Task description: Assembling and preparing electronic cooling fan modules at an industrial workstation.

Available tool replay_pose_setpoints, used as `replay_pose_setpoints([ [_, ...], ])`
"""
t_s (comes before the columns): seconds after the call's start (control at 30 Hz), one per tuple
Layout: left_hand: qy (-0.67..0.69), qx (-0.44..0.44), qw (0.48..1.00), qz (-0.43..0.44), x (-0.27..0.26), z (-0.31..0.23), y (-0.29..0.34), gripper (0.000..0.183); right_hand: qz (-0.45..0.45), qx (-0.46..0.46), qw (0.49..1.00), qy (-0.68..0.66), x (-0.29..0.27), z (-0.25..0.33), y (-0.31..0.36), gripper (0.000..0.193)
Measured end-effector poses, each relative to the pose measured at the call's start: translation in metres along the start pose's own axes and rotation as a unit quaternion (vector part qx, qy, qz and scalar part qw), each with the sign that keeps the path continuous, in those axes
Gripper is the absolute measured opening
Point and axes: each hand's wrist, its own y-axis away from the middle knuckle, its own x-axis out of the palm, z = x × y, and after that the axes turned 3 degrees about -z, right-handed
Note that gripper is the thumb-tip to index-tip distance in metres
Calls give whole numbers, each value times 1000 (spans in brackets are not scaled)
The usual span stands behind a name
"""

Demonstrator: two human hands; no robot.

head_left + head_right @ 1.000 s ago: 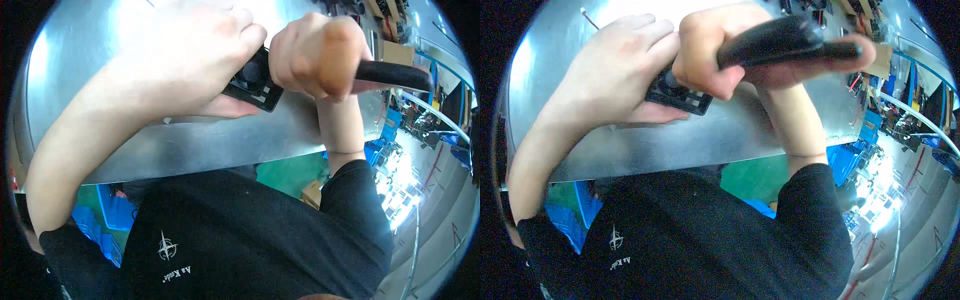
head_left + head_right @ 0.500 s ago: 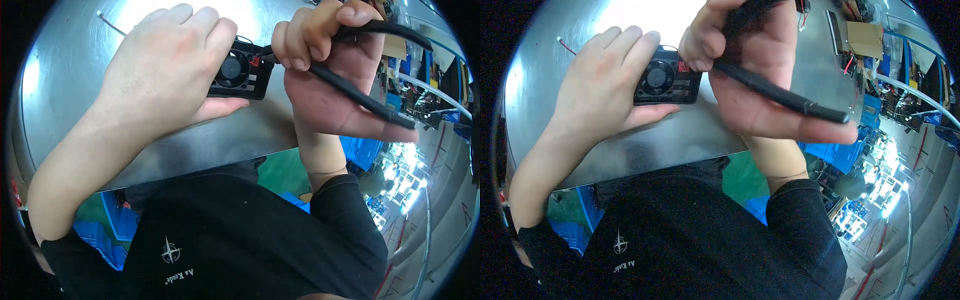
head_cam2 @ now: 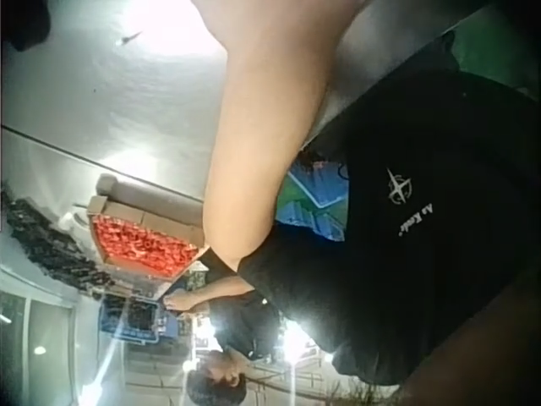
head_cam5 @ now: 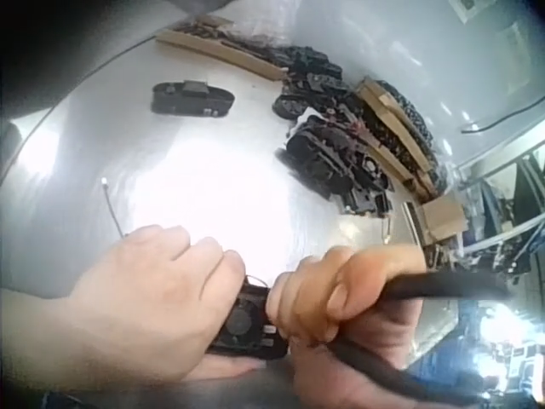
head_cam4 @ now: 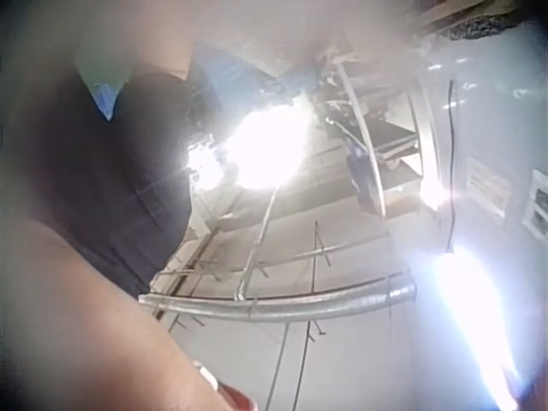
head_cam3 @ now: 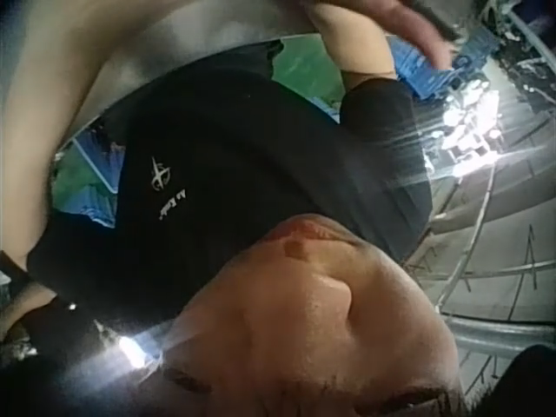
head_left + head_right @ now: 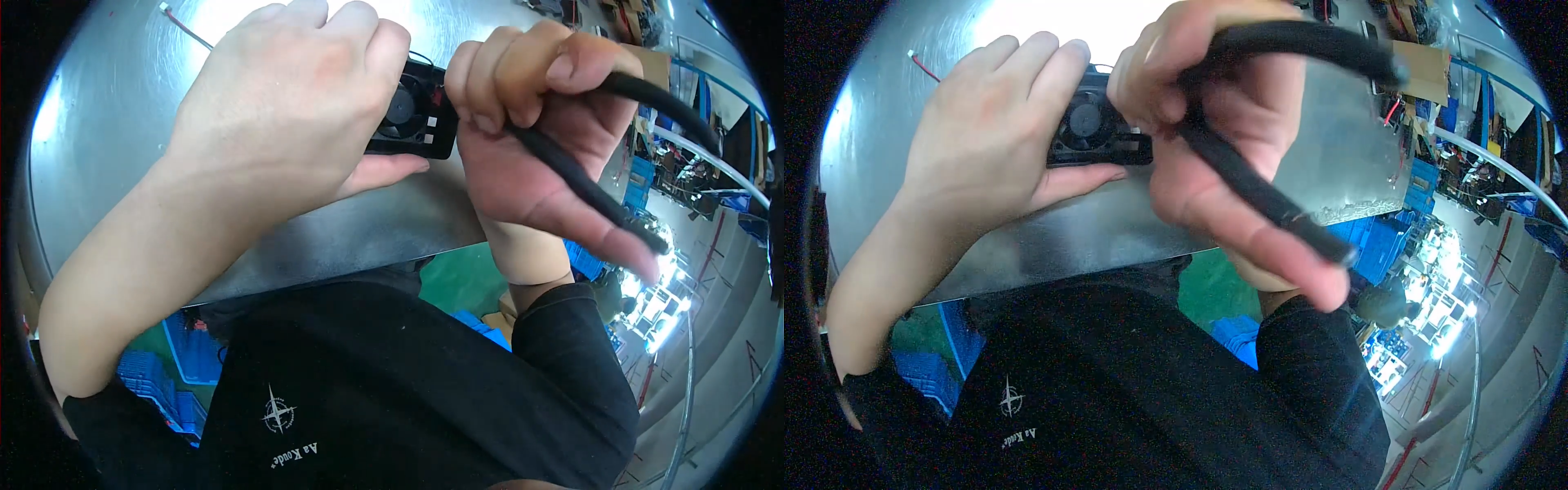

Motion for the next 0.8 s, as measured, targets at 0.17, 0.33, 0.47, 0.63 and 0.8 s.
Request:
replay_pose_setpoints([
  [0.17, -9, -19, 999, 41, -9, -5, 1, 78, -11, -114, 993, 34, -5, -14, 13, 114],
  [0.33, -3, -61, 997, 52, -3, -4, 7, 79, -44, -132, 990, 8, 2, -16, 9, 109],
  [0.47, -6, -53, 997, 54, -7, 1, 11, 79, -29, -144, 988, -40, 2, 7, -4, 111],
  [0.63, -33, -31, 998, 36, -10, 4, 9, 82, -3, -87, 996, 0, -12, -3, -3, 103],
  [0.8, -35, -25, 997, 57, -13, 8, 13, 84, -64, -91, 990, -89, -9, -18, 0, 106],
])
